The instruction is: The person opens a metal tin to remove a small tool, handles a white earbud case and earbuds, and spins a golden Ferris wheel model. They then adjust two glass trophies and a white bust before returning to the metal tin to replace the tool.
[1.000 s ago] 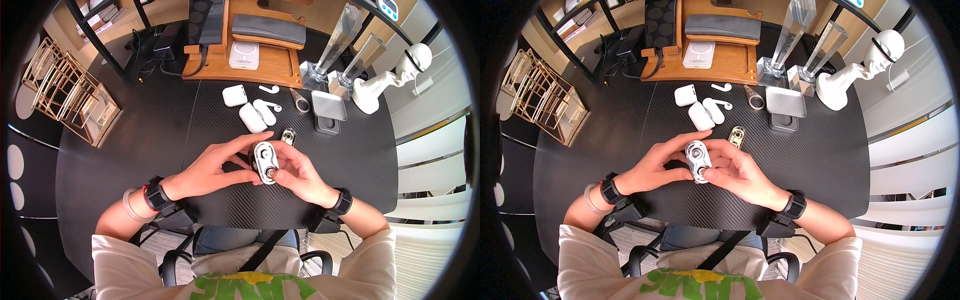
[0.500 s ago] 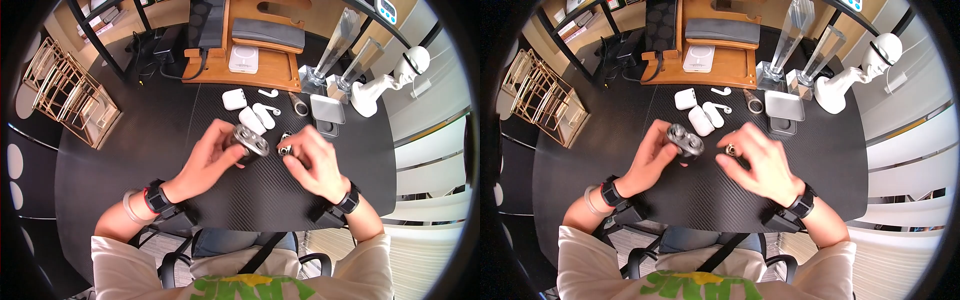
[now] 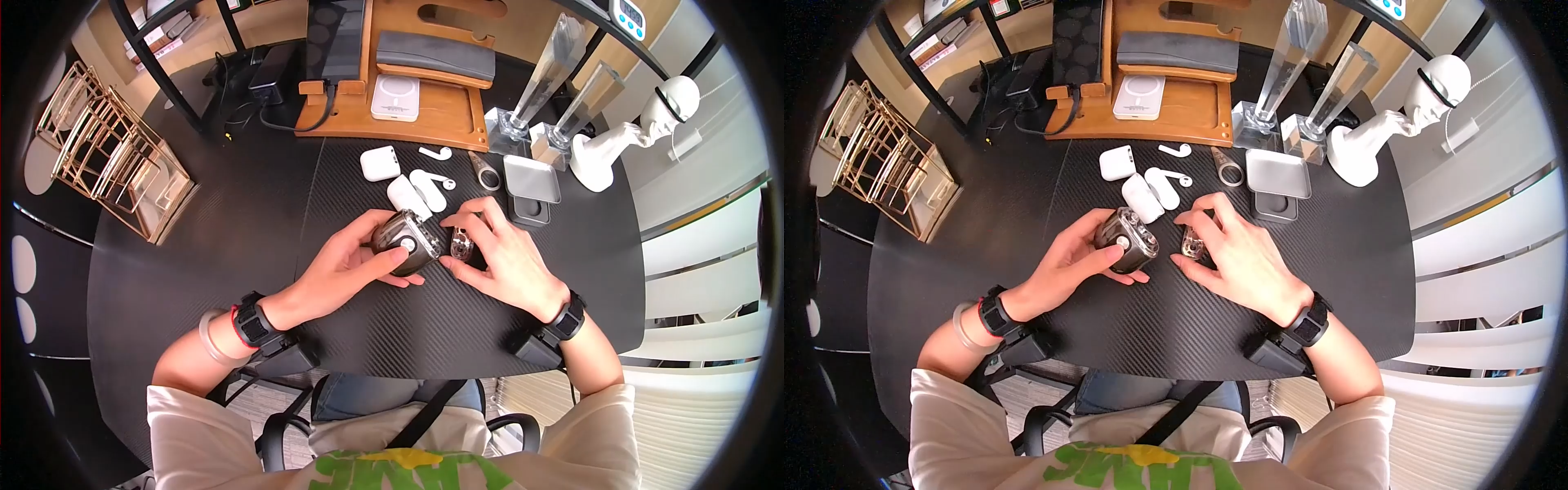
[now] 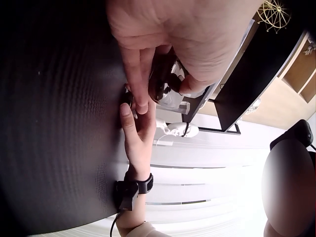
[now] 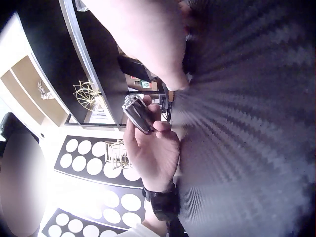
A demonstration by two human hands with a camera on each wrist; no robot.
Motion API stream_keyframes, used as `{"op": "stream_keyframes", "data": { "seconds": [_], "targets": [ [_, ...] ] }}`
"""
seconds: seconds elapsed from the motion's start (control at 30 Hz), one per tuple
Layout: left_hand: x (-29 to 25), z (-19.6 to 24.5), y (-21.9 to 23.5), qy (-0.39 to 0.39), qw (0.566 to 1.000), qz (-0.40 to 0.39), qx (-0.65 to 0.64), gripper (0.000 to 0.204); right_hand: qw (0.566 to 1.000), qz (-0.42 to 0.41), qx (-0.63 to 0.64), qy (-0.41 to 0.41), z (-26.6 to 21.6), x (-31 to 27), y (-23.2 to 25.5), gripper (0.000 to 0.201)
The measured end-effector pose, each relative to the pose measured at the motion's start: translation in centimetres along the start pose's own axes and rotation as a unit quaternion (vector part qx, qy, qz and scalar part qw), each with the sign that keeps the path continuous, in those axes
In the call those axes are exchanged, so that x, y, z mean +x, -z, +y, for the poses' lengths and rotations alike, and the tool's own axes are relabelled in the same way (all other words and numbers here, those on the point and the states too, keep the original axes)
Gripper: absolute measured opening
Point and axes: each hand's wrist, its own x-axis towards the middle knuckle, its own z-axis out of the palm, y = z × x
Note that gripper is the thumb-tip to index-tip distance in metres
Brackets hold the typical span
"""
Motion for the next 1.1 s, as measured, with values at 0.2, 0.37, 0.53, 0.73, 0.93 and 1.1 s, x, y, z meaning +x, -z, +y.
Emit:
{"op": "stream_keyframes", "data": {
  "seconds": [0.2,0.37,0.53,0.73,0.93,1.1],
  "targets": [
    [-0.2,0.7,0.4,0.047,0.999,-0.009,0.0,0.036,0.997,0.005,0.058,-0.056,-0.2,0.1,-0.1,0.048],
    [-0.3,0.4,0.3,0.03,0.999,-0.007,0.017,0.035,0.996,-0.001,0.064,-0.069,-0.3,0.1,0.0,0.051],
    [-0.3,0.6,0.3,0.033,0.999,-0.005,0.012,0.036,0.994,0.024,0.077,-0.075,-0.2,0.0,-0.3,0.054],
    [-0.3,0.9,0.3,0.046,0.999,-0.004,0.025,0.036,0.99,0.053,0.116,-0.062,0.4,0.0,-0.8,0.059],
    [-0.2,0.7,0.6,0.045,0.999,-0.009,0.018,0.037,0.97,0.113,0.209,-0.059,0.6,0.2,-1.7,0.059],
    [-0.2,1.0,0.2,0.048,0.999,-0.011,0.017,0.037,0.956,0.153,0.246,-0.038,0.9,0.3,-2.2,0.061]
  ]
}}
